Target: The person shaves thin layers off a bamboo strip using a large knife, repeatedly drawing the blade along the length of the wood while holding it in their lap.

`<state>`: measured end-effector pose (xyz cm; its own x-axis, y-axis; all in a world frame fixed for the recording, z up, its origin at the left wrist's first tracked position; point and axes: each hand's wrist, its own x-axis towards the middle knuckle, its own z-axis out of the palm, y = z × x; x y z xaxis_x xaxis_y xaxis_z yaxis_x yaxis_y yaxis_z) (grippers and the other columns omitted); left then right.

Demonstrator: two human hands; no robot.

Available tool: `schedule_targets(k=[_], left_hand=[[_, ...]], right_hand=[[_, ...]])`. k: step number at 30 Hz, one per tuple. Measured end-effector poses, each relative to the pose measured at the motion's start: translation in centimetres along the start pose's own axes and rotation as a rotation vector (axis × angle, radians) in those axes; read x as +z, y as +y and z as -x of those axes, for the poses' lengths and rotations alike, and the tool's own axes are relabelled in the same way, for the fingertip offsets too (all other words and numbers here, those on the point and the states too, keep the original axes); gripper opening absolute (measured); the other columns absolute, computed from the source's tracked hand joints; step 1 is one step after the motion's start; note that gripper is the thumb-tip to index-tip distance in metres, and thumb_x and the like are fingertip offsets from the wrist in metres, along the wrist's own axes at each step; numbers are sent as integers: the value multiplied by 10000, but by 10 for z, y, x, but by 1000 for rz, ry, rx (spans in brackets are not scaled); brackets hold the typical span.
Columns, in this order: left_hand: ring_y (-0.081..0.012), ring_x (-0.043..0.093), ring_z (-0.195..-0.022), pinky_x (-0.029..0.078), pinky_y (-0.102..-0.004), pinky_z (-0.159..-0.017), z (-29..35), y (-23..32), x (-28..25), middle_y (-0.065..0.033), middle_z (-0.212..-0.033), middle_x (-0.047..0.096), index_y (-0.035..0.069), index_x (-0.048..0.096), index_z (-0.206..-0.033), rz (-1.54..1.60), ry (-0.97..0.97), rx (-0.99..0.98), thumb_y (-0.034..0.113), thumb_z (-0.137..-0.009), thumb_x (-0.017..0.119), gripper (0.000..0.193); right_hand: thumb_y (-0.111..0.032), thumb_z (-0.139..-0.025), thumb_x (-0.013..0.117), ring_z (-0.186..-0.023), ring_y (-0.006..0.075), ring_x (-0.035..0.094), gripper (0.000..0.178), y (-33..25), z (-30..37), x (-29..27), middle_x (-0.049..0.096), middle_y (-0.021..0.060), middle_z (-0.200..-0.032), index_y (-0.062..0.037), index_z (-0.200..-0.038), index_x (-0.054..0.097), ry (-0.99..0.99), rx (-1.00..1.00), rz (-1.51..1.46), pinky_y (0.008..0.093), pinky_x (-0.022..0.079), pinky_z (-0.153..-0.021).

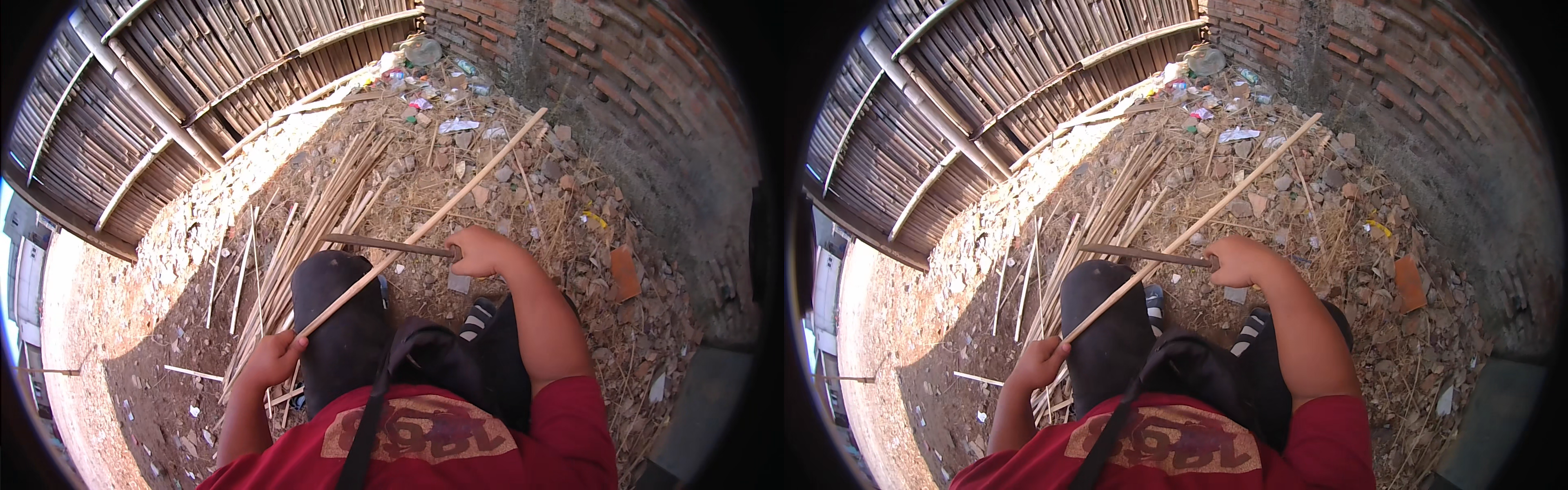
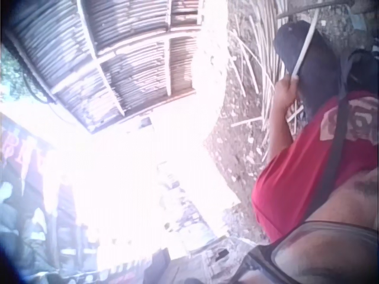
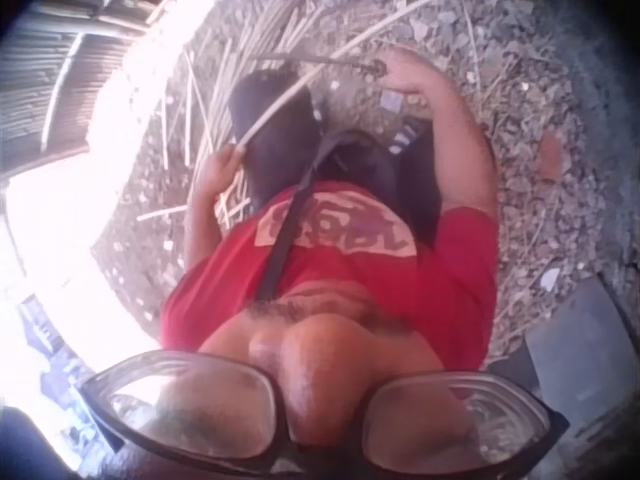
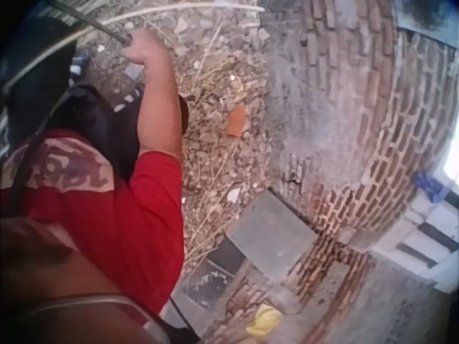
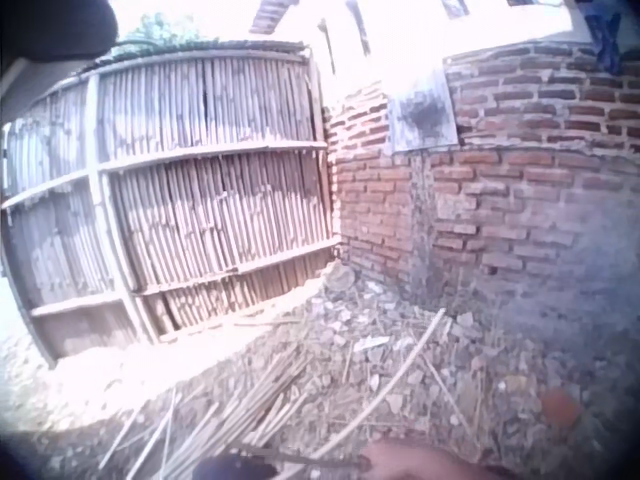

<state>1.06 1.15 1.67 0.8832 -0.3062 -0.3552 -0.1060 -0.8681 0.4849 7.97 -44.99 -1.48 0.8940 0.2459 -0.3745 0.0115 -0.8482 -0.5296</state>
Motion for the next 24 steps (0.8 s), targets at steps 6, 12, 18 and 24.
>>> schedule_targets(k=[6,12,18,24], left_hand=[[-434,652,-751,478,-504,-686,-2,4,2,-263,-752,633,-33,620,-861,8,23,-5,450,-1009,533,513],[-430,648,-718,474,-499,-665,-1,-2,3,-248,-723,628,-32,617,-852,50,19,30,436,-1022,512,509],[-475,634,-733,475,-522,-652,-2,1,8,-261,-722,625,-14,603,-826,-26,98,21,419,-1023,509,485],[-483,628,-714,465,-558,-622,-1,-3,26,-255,-710,626,15,565,-806,-123,241,72,393,-1008,542,429]], right_hand=[[-290,-702,752,-756,310,668,558,24,1,-16,698,160,-870,-38,-1194,678,126,333,-388,414,534,-718],[-249,-712,734,-666,236,654,401,-9,4,-1,660,150,-772,-4,-1028,697,68,-118,-65,386,526,-629],[-231,-710,721,-698,250,651,369,23,-3,-9,676,149,-796,15,-984,694,199,144,-290,398,516,-646],[-194,-707,723,-653,232,645,346,11,-8,-5,662,113,-730,-1,-992,684,66,6,-147,389,508,-605]])
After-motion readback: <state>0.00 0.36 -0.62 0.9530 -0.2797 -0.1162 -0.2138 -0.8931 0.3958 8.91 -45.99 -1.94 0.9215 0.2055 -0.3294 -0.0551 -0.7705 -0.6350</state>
